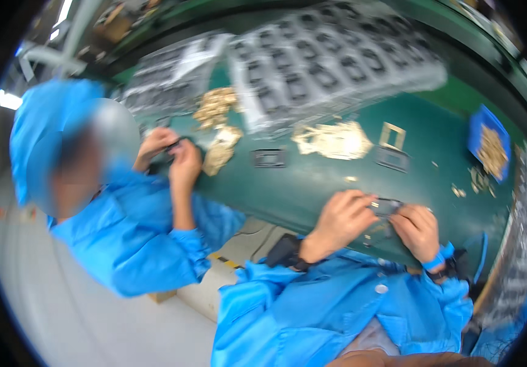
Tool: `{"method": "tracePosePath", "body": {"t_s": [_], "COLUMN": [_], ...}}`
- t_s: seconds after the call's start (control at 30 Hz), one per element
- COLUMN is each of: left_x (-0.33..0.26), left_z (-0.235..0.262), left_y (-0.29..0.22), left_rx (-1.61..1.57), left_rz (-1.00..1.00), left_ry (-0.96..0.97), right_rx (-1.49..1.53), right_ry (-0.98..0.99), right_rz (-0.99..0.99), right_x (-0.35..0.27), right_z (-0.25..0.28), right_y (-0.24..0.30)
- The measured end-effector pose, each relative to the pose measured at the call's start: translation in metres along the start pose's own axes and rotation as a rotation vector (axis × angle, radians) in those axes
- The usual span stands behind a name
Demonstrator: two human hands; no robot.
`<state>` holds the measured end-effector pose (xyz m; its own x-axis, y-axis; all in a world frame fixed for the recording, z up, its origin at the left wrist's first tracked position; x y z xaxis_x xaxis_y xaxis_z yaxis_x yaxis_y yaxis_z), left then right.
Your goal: Assembling small plastic electronic housings and contact pads at a factory assembly line.
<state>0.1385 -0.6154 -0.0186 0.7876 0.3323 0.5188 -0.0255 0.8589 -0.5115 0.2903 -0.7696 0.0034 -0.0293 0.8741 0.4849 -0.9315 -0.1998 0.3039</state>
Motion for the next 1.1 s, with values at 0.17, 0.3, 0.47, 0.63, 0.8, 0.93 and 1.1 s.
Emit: {"method": "tracePosePath", "body": {"t_s": [0.17, 0.3, 0.47, 0.63, 0.8, 0.93, 1.1], "left_x": [-0.006, -0.009, -0.012, -0.008, -0.006, -0.009, -0.011], "left_z": [-0.008, -0.012, -0.014, -0.010, -0.008, -0.011, -0.013], "left_y": [-0.001, -0.002, 0.003, 0.005, 0.003, -0.001, 0.003], "left_rx": [-0.037, -0.094, -0.102, -0.140, -0.071, -0.073, -0.143], "left_rz": [0.053, 0.083, 0.025, 0.026, 0.032, 0.045, 0.042], "left_ry": [0.064, 0.035, 0.017, -0.050, 0.010, 0.015, -0.032], "right_rx": [0.076, 0.069, 0.044, 0.009, 0.063, 0.072, 0.031], "right_ry": [0.014, 0.028, -0.011, -0.066, -0.021, 0.005, -0.055], "right_rz": [-0.070, -0.072, -0.065, -0.022, -0.053, -0.084, -0.070], "right_x": [0.006, -0.001, -0.005, 0.000, 0.005, 0.000, -0.009], "right_z": [0.000, -0.004, -0.007, -0.006, -0.003, -0.004, -0.007], "right_y": [0.006, 0.003, 0.001, 0.003, 0.003, 0.004, 0.001]}}
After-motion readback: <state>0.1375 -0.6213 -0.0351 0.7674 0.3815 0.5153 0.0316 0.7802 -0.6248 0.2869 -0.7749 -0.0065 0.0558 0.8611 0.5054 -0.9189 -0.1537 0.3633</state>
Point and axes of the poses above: each hand's wrist, its own x-axis towards the middle knuckle, its own z-axis out of the back of the hand, y = z × x, the point moved 2 cm from there along x, towards the middle knuckle, and after that the axes turned 6 degrees about z, right-handed, at the moved point
